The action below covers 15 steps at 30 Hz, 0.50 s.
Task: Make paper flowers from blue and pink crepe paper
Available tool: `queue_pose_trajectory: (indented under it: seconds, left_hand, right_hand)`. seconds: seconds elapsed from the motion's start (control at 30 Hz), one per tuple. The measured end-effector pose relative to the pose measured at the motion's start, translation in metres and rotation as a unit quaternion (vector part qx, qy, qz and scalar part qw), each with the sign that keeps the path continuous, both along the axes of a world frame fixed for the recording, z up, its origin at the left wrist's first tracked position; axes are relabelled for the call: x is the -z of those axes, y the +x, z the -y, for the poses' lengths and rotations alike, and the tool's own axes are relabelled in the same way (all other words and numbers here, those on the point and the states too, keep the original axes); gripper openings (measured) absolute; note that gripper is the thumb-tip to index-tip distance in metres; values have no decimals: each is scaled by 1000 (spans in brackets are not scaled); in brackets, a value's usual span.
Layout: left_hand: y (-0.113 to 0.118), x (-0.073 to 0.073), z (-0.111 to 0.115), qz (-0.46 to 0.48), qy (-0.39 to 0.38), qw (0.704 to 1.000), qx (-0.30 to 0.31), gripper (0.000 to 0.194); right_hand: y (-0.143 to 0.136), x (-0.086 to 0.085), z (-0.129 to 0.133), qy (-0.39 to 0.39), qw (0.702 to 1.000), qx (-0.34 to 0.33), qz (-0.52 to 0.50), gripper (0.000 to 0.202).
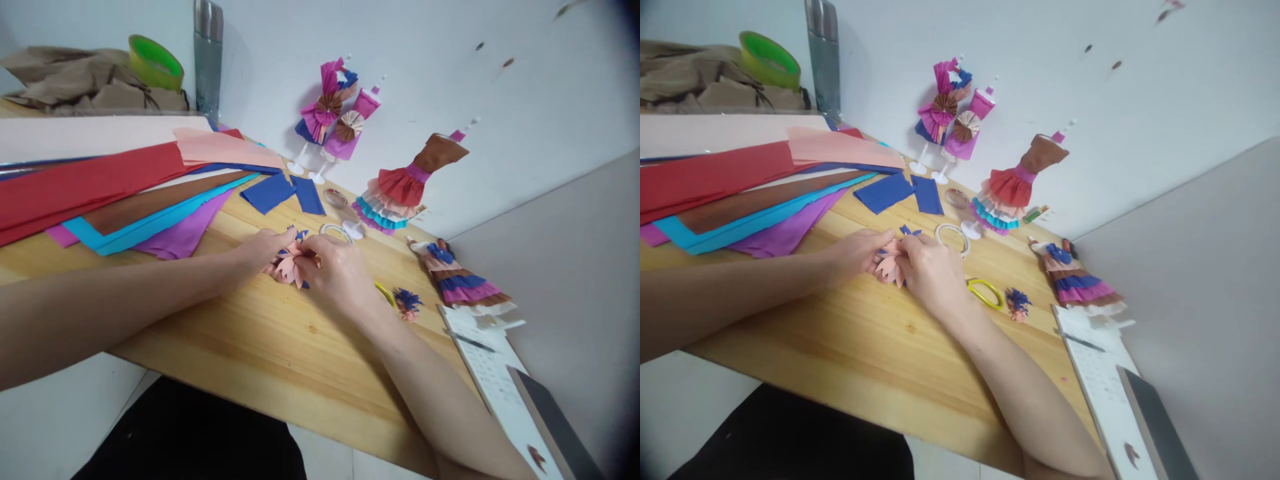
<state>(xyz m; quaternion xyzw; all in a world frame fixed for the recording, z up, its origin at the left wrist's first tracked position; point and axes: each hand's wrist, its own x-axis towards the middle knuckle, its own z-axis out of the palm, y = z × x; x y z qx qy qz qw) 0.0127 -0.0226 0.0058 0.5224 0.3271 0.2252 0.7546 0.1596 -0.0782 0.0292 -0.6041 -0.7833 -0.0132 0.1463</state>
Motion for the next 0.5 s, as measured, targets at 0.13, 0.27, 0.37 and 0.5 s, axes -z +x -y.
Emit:
queue_pose_trajectory:
  seconds: [0.13,0.27,0.37,0.5]
  left_hand:
    - [0,0,-2,-4,-8,1000,0,58]
    - [1,4,-6,9,-18,1000,5,56]
    - [-1,8,-7,34,7,999,21,58]
    - [-7,8,-9,26,84,993,73,58]
  right_hand:
    - [4,0,-4,19,1000,2,-13,14]
    - [13,3,-10,34,997,-26,-64,39]
    - [19,5,-13,20,994,-40,-104,48]
    - [23,6,-17,9,988,-50,-149,50]
